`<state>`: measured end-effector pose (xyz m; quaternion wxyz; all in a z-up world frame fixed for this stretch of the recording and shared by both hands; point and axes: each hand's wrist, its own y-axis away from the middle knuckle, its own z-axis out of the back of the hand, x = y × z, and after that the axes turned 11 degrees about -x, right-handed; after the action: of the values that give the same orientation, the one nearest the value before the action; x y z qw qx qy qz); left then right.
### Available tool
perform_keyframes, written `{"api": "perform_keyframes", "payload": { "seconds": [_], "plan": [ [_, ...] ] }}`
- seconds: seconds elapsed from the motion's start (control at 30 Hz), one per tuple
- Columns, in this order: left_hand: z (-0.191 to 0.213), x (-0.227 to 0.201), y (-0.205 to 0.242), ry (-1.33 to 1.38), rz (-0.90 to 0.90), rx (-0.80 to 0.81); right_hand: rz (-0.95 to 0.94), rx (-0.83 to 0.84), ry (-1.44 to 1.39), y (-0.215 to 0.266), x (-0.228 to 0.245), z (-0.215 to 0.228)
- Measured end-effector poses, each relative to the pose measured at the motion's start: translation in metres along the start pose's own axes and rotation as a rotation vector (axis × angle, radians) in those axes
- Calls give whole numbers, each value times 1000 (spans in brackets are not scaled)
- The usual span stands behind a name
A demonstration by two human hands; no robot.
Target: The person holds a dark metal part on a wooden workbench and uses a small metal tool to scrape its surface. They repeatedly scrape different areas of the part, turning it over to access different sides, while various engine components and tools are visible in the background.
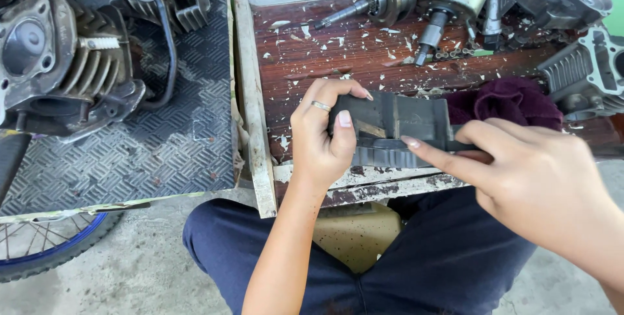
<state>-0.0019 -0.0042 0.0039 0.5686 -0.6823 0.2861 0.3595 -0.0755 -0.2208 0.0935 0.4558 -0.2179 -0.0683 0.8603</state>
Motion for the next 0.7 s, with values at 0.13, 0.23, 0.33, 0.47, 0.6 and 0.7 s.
{"api": "perform_keyframes", "payload": {
  "seconds": [0.13,0.23,0.33,0.47,0.6,0.7],
  "plan": [
    [1,-1,-1,-9,0,0,8,-27,-82,-3,-2,-3],
    [0,-1,0,-18,7,-1,-11,-23,-72,-6,0,-4],
    [0,1,0,-17,-1,10,-7,-74,-166,-9,5,-5],
    [3,2,1,10,4,22,9,-16,-149,-3,1,-7],
    [1,-1,-1,-39,-13,20,17,-27,-121,-7,2,-4],
    [4,5,1,-10,-11,32,40,-40,-147,-8,4,-10]
  ]
}}
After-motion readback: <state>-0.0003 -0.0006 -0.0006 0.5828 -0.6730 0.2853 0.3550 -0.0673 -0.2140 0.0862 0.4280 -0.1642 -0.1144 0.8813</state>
